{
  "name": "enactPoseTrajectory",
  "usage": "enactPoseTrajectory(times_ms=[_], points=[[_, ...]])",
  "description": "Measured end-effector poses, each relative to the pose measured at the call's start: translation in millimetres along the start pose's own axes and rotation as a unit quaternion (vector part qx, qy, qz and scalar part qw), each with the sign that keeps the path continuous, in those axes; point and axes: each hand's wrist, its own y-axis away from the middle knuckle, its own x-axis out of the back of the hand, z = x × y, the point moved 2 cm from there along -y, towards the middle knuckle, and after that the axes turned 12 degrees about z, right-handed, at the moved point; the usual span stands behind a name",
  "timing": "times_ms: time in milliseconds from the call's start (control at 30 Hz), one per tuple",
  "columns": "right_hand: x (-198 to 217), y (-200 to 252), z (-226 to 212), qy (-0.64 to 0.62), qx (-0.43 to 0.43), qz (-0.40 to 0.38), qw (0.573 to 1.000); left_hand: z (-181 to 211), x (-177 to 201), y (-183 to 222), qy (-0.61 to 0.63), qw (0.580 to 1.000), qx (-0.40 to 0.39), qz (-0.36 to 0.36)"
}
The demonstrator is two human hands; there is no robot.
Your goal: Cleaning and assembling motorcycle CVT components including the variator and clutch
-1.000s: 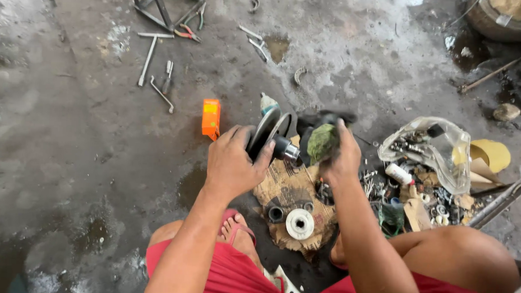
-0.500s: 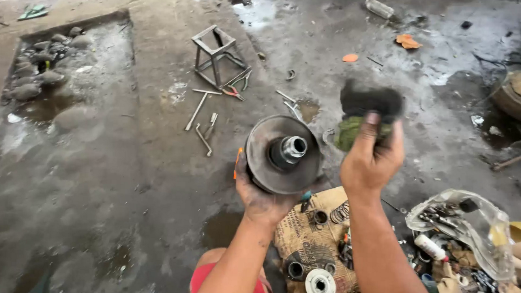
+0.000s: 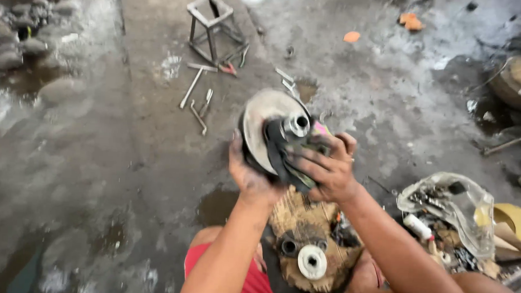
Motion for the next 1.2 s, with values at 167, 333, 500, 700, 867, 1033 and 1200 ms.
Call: enactPoseTrajectory(times_ms=[167, 333, 500, 700, 867, 1033, 1200], points=[[16, 9, 39, 0.044, 0.056, -0.016, 0.997, -2, -4, 12, -0.021, 0.999, 0.026, -0.024], [3, 13, 2, 0.166, 0.002, 0.016, 0.986, -2, 34, -39, -0.042, 0.996, 0.072, -0.018], [-1, -10, -71, 0.069, -0.305, -0.015, 0.950, -14, 76, -84, -0.228, 0.948, -0.173, -0.141], [-11, -104, -38, -0.134, -0.616, 0.250, 0.734, -5, 58, -59, -0.436, 0.749, -0.374, -0.329], [5, -31, -63, -0.065, -0.442, 0.074, 0.892, -13, 96, -110, -0.253, 0.934, -0.188, -0.170], [62, -25, 0, 0.151, -0.350, -0.016, 0.924, -10, 62, -71, -0.256, 0.938, -0.169, -0.158], [13, -49, -34, 0.311, 0.037, -0.185, 0.932, -21, 10, -13, -0.316, 0.914, -0.167, -0.192]])
